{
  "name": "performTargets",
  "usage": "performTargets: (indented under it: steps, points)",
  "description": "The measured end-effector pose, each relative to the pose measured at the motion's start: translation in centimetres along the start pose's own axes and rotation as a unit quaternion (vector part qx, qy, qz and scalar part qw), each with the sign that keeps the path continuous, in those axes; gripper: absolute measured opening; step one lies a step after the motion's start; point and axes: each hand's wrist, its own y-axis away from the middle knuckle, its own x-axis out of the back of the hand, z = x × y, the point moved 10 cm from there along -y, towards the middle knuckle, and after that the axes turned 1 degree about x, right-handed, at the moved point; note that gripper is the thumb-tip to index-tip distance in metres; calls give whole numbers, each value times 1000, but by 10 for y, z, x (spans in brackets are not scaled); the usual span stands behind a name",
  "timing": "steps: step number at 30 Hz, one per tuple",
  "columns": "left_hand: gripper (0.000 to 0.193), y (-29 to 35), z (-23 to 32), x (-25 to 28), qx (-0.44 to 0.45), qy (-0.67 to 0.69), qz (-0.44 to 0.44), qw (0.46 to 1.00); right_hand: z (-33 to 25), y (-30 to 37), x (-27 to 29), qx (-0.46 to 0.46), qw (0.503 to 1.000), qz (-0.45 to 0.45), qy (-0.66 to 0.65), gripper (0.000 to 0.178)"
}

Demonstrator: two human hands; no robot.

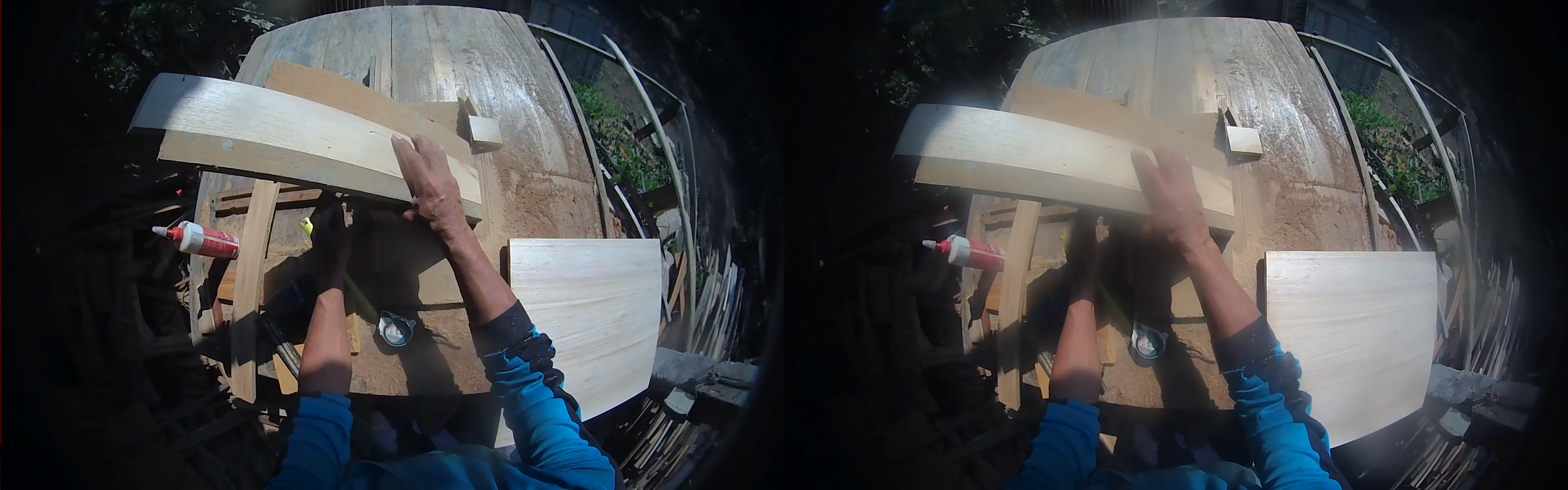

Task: The person holds and aligns wooden boards together on a workshop table, checking their fit by hand and moving them around to test assembly.

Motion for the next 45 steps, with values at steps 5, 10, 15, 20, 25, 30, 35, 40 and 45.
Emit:
performTargets:
  steps: [5, 10, 15, 20, 25, 30, 35, 40, 45]
  points:
    - [34, -64, -106, -31, 272, 121, 0, 955, 2, 2, -2, 3, 1000, 2, -4, 105]
    - [35, -94, -99, -57, 234, 130, -128, 955, 2, 1, 0, 12, 1000, 24, 5, 106]
    - [36, -116, -91, -79, 220, 135, -165, 952, 4, -1, -1, 8, 1000, 23, 5, 106]
    - [38, -102, -84, -58, 246, 191, -130, 941, 5, 1, -1, -1, 1000, 18, -12, 106]
    - [40, 6, -41, -30, 450, 466, 27, 762, 5, 2, 0, 14, 999, 32, -25, 97]
    - [47, 56, 33, -47, 216, 153, -248, 932, 15, 5, -6, -30, 998, 7, -46, 90]
    - [49, 47, 29, -63, 233, 385, -135, 883, 7, 2, -3, -4, 1000, 11, -17, 97]
    - [68, 50, 43, -43, 168, 284, -115, 937, 2, 1, -1, 2, 999, 6, -32, 117]
    - [88, 33, 42, -37, 223, 362, -114, 898, 6, 2, -3, -8, 1000, 2, -12, 112]
